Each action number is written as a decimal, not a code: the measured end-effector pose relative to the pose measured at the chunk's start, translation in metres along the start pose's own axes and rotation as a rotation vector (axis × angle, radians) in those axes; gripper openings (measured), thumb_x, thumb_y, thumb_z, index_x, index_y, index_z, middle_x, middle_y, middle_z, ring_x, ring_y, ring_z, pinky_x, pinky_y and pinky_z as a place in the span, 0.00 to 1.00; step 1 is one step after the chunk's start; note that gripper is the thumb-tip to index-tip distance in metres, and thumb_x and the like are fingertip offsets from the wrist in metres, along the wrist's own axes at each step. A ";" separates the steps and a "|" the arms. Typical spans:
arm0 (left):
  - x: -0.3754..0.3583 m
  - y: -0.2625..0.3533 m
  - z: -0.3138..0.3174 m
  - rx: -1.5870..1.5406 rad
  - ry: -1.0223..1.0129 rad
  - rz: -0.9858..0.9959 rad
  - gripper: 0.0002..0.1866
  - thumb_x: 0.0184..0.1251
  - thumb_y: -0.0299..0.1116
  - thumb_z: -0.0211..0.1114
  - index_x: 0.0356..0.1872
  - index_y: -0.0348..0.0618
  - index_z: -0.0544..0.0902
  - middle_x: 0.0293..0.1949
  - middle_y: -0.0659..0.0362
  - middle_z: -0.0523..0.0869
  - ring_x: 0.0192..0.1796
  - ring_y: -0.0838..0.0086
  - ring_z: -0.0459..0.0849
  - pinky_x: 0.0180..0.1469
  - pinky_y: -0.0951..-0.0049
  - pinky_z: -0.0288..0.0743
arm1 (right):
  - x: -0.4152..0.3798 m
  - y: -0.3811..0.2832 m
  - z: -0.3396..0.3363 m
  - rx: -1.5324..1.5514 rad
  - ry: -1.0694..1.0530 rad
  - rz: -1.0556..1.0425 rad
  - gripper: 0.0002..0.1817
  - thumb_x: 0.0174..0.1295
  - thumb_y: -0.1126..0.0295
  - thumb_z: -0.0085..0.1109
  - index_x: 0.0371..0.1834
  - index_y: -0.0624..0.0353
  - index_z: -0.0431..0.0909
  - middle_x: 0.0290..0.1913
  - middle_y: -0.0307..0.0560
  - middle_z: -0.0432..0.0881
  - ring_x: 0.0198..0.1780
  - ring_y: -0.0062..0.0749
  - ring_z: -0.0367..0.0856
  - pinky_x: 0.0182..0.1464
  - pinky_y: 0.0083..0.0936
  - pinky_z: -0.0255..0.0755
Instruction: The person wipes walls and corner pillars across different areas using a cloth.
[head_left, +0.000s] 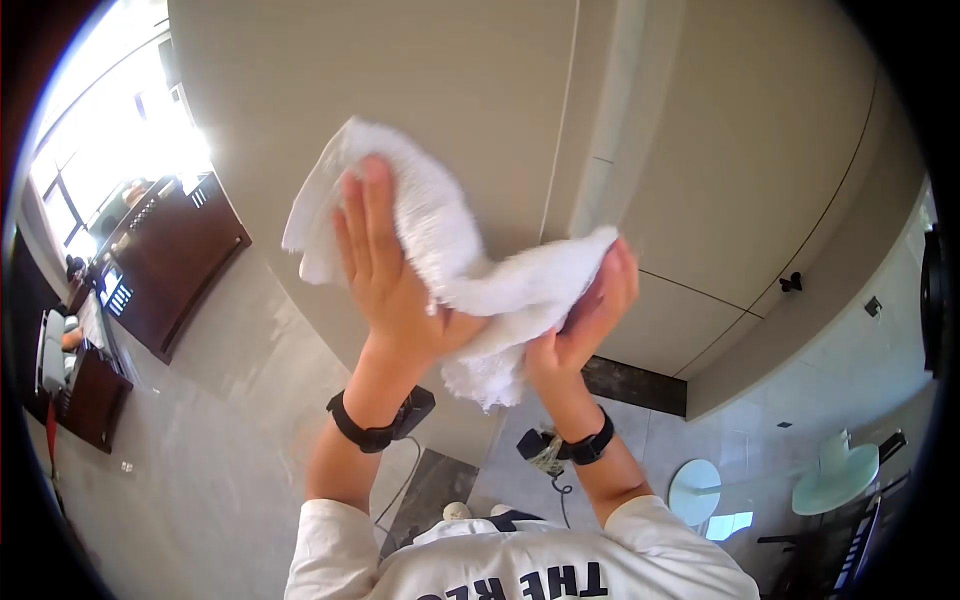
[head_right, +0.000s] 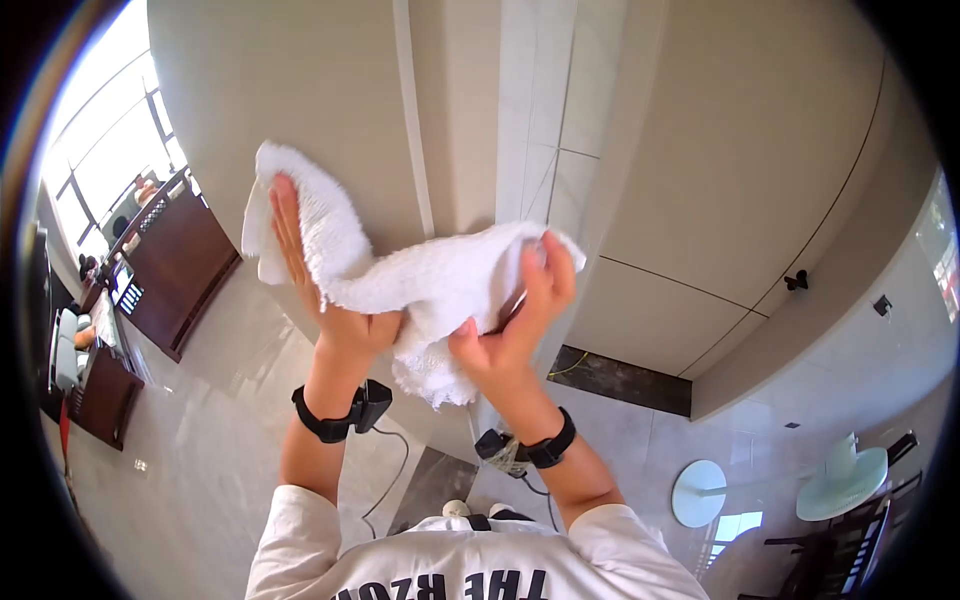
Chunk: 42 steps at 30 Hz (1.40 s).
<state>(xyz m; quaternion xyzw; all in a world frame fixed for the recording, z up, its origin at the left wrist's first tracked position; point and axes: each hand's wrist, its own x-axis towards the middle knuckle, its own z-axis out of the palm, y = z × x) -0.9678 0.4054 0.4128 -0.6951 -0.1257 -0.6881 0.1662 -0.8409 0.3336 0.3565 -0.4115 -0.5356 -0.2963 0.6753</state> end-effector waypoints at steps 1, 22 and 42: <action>-0.015 -0.013 0.017 0.009 -0.022 -0.029 0.37 0.61 0.58 0.49 0.63 0.38 0.65 0.67 0.37 0.56 0.70 0.42 0.53 0.68 0.46 0.43 | -0.010 0.017 0.000 -0.067 -0.067 0.016 0.38 0.54 0.55 0.56 0.65 0.66 0.57 0.66 0.64 0.51 0.65 0.55 0.54 0.63 0.47 0.52; -0.117 -0.017 0.009 0.014 -0.148 -0.201 0.39 0.58 0.49 0.56 0.67 0.37 0.57 0.69 0.40 0.50 0.71 0.39 0.44 0.66 0.39 0.37 | -0.066 -0.008 -0.014 -0.521 -0.304 -0.097 0.28 0.47 0.62 0.66 0.50 0.65 0.71 0.61 0.69 0.62 0.60 0.72 0.61 0.56 0.57 0.62; 0.070 -0.152 -0.023 -0.169 0.025 -0.160 0.22 0.59 0.36 0.50 0.48 0.25 0.70 0.69 0.40 0.53 0.71 0.42 0.50 0.66 0.45 0.45 | 0.217 -0.122 0.159 -1.107 -0.430 -0.627 0.36 0.53 0.53 0.54 0.68 0.43 0.59 0.72 0.48 0.53 0.73 0.52 0.45 0.68 0.46 0.51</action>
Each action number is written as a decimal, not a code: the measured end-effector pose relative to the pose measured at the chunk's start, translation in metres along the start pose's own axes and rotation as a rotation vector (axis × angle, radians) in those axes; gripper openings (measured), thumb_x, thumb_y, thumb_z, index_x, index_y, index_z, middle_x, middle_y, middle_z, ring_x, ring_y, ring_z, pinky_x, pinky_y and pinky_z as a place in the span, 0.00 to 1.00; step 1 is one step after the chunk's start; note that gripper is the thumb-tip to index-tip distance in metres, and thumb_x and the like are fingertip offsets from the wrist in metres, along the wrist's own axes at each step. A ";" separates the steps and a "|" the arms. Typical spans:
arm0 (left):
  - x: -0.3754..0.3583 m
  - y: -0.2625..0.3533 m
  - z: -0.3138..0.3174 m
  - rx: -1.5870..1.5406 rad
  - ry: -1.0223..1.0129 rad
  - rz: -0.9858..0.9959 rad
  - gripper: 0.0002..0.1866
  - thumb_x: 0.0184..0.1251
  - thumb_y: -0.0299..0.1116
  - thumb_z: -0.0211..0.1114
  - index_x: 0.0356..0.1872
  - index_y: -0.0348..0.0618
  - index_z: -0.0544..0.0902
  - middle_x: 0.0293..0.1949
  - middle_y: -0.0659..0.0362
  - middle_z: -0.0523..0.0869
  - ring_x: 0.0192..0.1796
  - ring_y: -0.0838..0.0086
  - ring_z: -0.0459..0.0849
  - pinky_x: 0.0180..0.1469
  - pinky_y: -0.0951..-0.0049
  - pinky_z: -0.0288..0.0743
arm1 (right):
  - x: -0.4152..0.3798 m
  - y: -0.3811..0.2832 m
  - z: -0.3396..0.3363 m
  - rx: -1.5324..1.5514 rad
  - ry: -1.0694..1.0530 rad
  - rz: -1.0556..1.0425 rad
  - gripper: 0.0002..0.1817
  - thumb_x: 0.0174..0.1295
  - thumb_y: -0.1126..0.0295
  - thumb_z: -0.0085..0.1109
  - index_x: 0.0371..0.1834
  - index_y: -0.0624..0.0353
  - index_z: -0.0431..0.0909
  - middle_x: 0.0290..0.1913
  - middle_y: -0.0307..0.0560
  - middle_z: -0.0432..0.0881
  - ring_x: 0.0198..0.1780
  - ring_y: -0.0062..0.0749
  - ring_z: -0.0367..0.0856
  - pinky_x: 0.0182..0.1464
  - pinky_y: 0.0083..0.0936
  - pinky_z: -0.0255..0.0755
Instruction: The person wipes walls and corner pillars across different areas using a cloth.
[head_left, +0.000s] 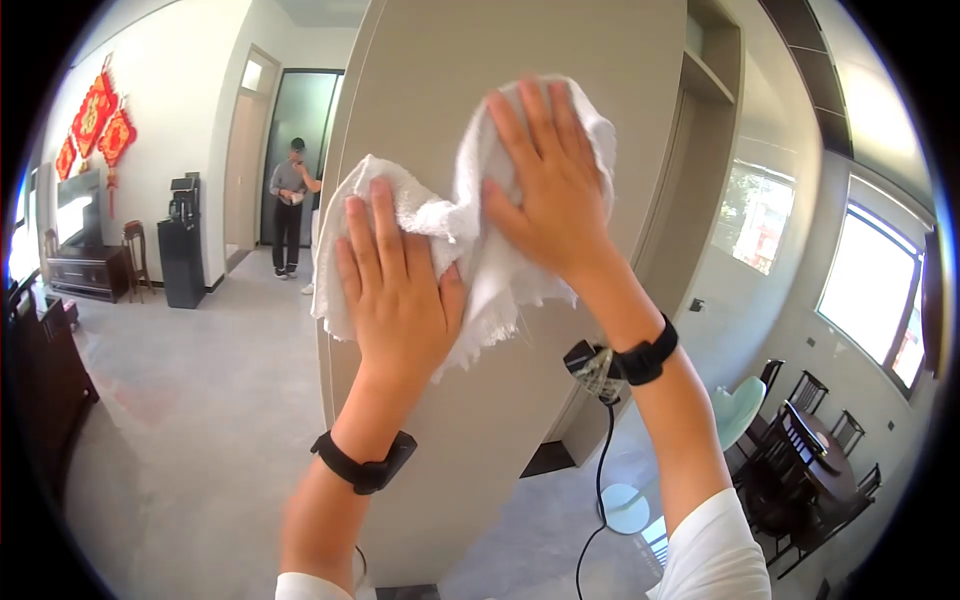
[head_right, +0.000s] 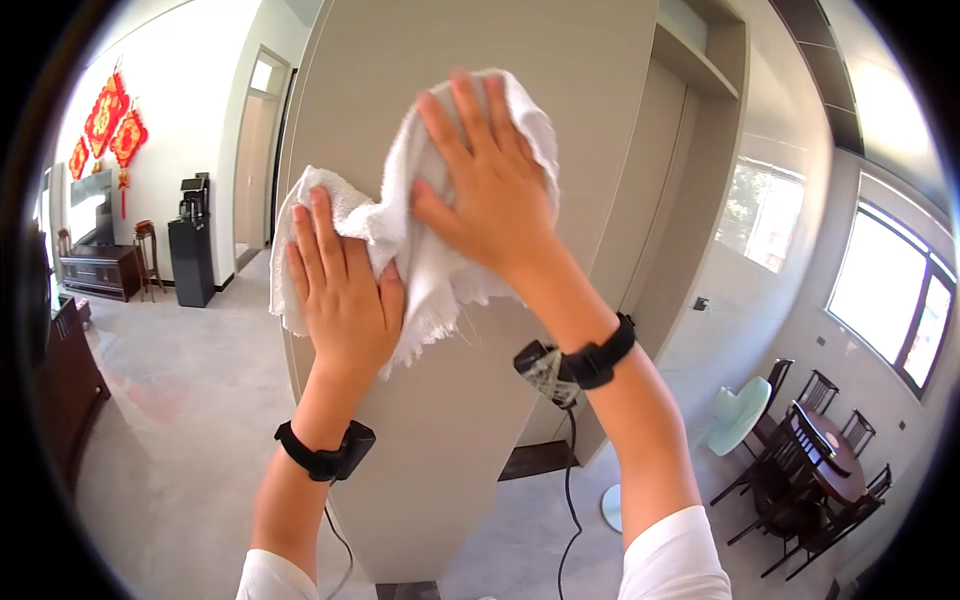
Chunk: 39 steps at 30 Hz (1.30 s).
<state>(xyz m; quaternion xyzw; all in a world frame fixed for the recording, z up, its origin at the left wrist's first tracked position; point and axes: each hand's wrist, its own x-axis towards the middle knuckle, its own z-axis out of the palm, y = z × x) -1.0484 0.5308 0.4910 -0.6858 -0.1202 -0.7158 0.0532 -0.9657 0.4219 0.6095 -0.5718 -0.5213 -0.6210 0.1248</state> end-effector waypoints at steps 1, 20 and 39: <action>-0.006 0.014 0.000 0.001 0.000 -0.030 0.23 0.59 0.35 0.50 0.50 0.25 0.69 0.69 0.40 0.52 0.71 0.42 0.49 0.67 0.45 0.44 | -0.001 0.000 -0.006 -0.012 -0.001 -0.037 0.35 0.54 0.55 0.53 0.68 0.47 0.60 0.71 0.48 0.54 0.73 0.52 0.45 0.67 0.45 0.54; -0.063 -0.013 -0.014 0.111 -0.092 0.109 0.21 0.64 0.45 0.48 0.32 0.30 0.70 0.67 0.34 0.56 0.69 0.38 0.51 0.66 0.42 0.42 | -0.064 -0.018 0.013 -0.040 0.193 0.004 0.29 0.53 0.59 0.54 0.62 0.46 0.69 0.66 0.39 0.66 0.68 0.42 0.60 0.63 0.38 0.58; -0.147 -0.022 -0.013 0.120 -0.177 0.125 0.35 0.55 0.52 0.57 0.61 0.40 0.67 0.68 0.37 0.54 0.69 0.35 0.50 0.65 0.38 0.42 | -0.201 -0.048 0.036 0.108 0.254 0.018 0.26 0.49 0.61 0.55 0.53 0.58 0.76 0.65 0.49 0.67 0.65 0.49 0.65 0.60 0.36 0.65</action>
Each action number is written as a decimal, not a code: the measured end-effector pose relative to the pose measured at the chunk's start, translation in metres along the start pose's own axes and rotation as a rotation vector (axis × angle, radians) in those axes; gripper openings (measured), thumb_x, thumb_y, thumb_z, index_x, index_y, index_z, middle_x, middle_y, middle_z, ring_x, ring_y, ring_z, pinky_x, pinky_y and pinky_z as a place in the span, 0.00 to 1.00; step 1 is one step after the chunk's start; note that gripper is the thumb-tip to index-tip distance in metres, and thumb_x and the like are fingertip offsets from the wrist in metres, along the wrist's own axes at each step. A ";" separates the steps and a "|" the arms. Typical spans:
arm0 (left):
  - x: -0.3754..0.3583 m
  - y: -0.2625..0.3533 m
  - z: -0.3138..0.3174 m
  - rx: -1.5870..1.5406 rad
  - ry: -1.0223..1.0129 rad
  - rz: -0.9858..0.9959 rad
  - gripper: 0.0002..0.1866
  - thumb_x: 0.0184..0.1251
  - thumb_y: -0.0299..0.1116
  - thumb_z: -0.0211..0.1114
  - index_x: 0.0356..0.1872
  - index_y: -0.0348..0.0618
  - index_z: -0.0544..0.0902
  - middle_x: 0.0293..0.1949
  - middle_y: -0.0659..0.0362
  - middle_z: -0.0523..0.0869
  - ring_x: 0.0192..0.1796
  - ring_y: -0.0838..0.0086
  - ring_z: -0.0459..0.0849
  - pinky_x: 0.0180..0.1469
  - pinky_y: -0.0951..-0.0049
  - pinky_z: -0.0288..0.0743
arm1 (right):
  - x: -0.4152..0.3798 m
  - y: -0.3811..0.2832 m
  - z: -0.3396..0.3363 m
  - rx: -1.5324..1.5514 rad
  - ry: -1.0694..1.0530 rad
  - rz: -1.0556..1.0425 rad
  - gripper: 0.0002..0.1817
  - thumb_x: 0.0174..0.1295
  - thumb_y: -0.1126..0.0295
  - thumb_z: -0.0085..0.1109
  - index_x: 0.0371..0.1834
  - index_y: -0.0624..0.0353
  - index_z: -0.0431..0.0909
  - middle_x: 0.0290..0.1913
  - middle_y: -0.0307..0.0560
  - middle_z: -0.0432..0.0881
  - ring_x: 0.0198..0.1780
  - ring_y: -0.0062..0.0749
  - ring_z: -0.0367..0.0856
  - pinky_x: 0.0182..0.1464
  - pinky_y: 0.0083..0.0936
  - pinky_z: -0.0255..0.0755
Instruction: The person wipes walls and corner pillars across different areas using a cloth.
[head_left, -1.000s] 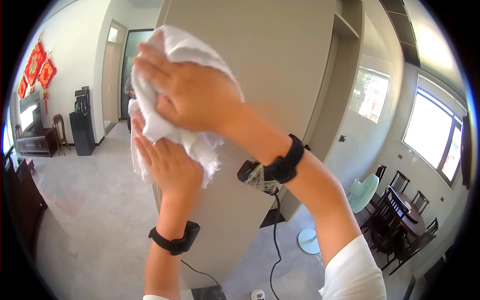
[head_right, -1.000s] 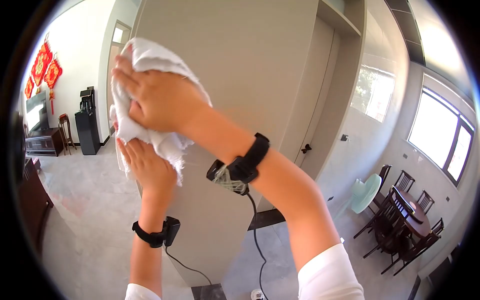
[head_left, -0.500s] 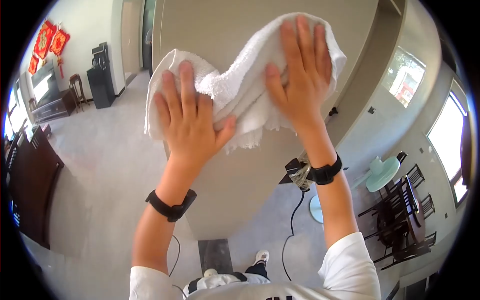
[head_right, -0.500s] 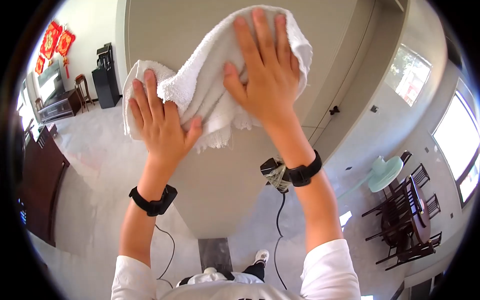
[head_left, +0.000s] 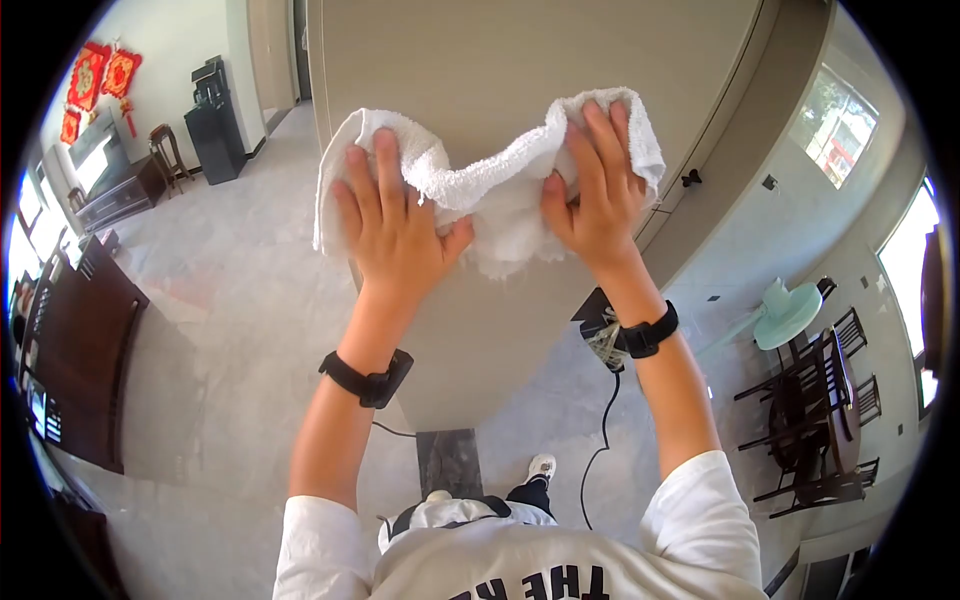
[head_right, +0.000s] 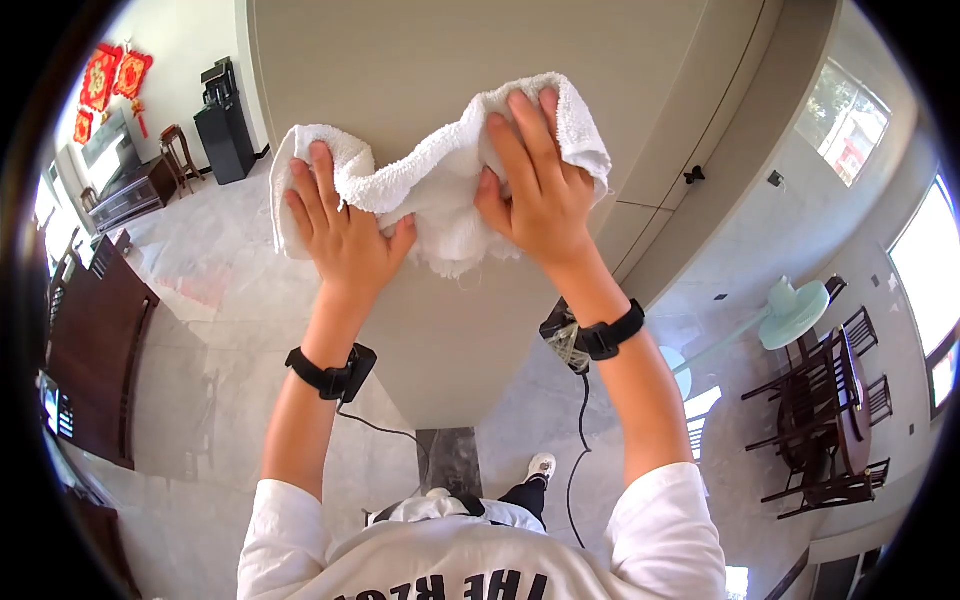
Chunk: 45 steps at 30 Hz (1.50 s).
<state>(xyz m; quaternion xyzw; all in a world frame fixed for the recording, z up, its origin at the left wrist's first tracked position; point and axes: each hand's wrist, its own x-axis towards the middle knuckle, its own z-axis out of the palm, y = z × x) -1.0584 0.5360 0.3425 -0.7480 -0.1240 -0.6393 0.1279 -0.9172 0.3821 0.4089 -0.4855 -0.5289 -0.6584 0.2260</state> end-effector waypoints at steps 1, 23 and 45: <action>-0.003 0.000 0.003 -0.006 -0.009 0.005 0.36 0.55 0.52 0.58 0.62 0.40 0.66 0.68 0.37 0.54 0.69 0.35 0.50 0.65 0.38 0.42 | -0.004 -0.005 -0.002 0.023 -0.075 0.078 0.28 0.49 0.59 0.56 0.55 0.59 0.74 0.65 0.51 0.65 0.66 0.50 0.63 0.61 0.37 0.64; 0.068 -0.040 -0.021 -0.531 0.029 -0.378 0.39 0.58 0.43 0.65 0.62 0.28 0.56 0.64 0.39 0.60 0.60 0.48 0.68 0.55 0.61 0.68 | 0.115 -0.004 0.015 -0.091 -0.112 0.048 0.38 0.46 0.60 0.65 0.65 0.48 0.64 0.68 0.42 0.61 0.68 0.45 0.60 0.61 0.43 0.60; -0.287 0.023 0.014 -0.785 0.077 -1.539 0.11 0.62 0.30 0.52 0.44 0.39 0.72 0.32 0.59 0.81 0.31 0.74 0.81 0.33 0.72 0.75 | -0.079 -0.218 0.086 0.566 -0.994 -0.758 0.12 0.54 0.70 0.50 0.37 0.67 0.73 0.42 0.55 0.77 0.49 0.42 0.77 0.49 0.30 0.71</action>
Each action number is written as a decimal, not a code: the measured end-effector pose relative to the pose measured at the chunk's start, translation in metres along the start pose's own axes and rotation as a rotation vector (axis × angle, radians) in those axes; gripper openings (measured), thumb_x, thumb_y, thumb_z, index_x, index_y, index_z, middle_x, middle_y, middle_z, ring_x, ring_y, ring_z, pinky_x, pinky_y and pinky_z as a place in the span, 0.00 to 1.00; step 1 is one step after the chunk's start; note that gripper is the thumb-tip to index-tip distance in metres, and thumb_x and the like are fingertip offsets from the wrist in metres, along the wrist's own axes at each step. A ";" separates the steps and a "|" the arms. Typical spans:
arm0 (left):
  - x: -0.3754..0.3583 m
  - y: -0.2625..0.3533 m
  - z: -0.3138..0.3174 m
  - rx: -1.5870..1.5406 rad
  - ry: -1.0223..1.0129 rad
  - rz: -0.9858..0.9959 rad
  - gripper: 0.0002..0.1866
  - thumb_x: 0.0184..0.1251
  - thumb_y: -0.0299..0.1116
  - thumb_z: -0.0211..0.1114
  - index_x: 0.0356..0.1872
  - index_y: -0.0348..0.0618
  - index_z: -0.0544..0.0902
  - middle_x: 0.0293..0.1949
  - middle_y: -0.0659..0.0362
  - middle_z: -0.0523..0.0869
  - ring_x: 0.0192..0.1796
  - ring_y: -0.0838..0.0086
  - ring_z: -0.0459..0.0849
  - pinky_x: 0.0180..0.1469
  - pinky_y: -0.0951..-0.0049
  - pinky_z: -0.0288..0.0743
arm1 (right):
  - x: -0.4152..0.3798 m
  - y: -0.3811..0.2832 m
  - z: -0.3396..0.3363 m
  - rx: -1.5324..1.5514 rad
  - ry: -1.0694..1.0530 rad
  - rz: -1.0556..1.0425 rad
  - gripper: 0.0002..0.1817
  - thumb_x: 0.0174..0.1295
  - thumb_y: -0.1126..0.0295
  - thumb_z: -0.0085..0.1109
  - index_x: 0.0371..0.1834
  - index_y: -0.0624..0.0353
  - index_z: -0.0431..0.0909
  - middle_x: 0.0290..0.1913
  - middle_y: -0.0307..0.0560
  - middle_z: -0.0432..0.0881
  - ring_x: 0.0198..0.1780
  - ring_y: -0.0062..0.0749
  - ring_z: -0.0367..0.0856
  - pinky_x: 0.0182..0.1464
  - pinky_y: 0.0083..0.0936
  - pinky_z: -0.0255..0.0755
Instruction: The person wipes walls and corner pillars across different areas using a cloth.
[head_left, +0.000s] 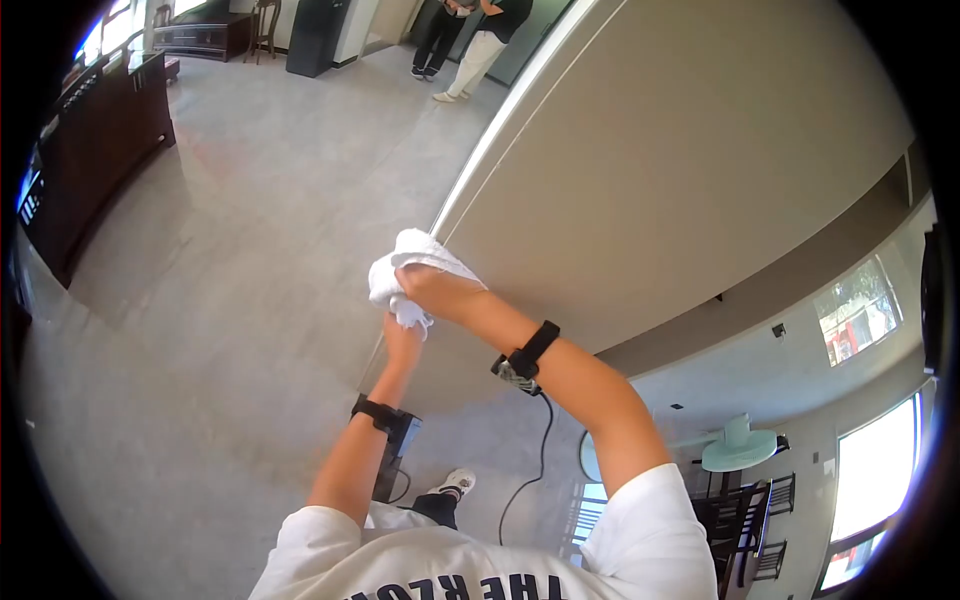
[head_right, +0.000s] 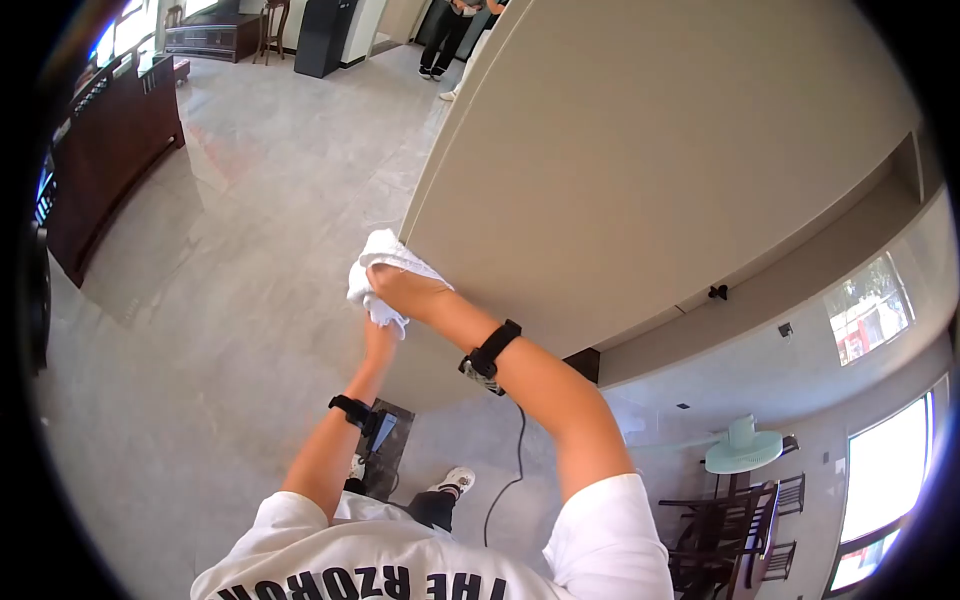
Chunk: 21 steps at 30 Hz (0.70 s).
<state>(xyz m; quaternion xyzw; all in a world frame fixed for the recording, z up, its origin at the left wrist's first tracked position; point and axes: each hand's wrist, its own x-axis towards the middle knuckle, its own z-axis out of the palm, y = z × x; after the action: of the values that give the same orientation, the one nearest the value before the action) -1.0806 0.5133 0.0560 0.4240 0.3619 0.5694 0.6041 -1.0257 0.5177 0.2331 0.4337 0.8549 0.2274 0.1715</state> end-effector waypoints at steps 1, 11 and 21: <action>-0.006 0.003 0.001 0.007 -0.061 -0.007 0.13 0.61 0.29 0.53 0.47 0.38 0.71 0.35 0.58 0.81 0.35 0.72 0.81 0.36 0.71 0.75 | -0.006 0.002 0.003 0.160 -0.025 -0.001 0.13 0.53 0.70 0.52 0.40 0.66 0.73 0.44 0.57 0.77 0.50 0.45 0.76 0.50 0.33 0.70; 0.013 0.212 0.077 0.492 -0.419 0.945 0.29 0.53 0.37 0.61 0.58 0.39 0.71 0.59 0.49 0.71 0.67 0.51 0.61 0.67 0.49 0.51 | -0.122 0.053 -0.115 0.160 0.522 0.464 0.37 0.45 0.70 0.62 0.64 0.52 0.65 0.65 0.54 0.64 0.66 0.53 0.61 0.64 0.43 0.59; 0.010 0.187 0.144 0.790 -0.091 1.497 0.30 0.63 0.53 0.46 0.61 0.44 0.70 0.64 0.43 0.66 0.67 0.41 0.59 0.67 0.43 0.45 | -0.182 0.054 -0.074 -0.270 0.656 1.189 0.43 0.47 0.58 0.58 0.63 0.74 0.54 0.68 0.76 0.44 0.69 0.76 0.37 0.64 0.66 0.34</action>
<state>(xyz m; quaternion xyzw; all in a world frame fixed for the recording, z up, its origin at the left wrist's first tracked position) -1.0187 0.5077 0.2840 0.7542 0.1334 0.6334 -0.1106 -0.9234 0.3789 0.3413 0.7124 0.4441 0.5065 -0.1970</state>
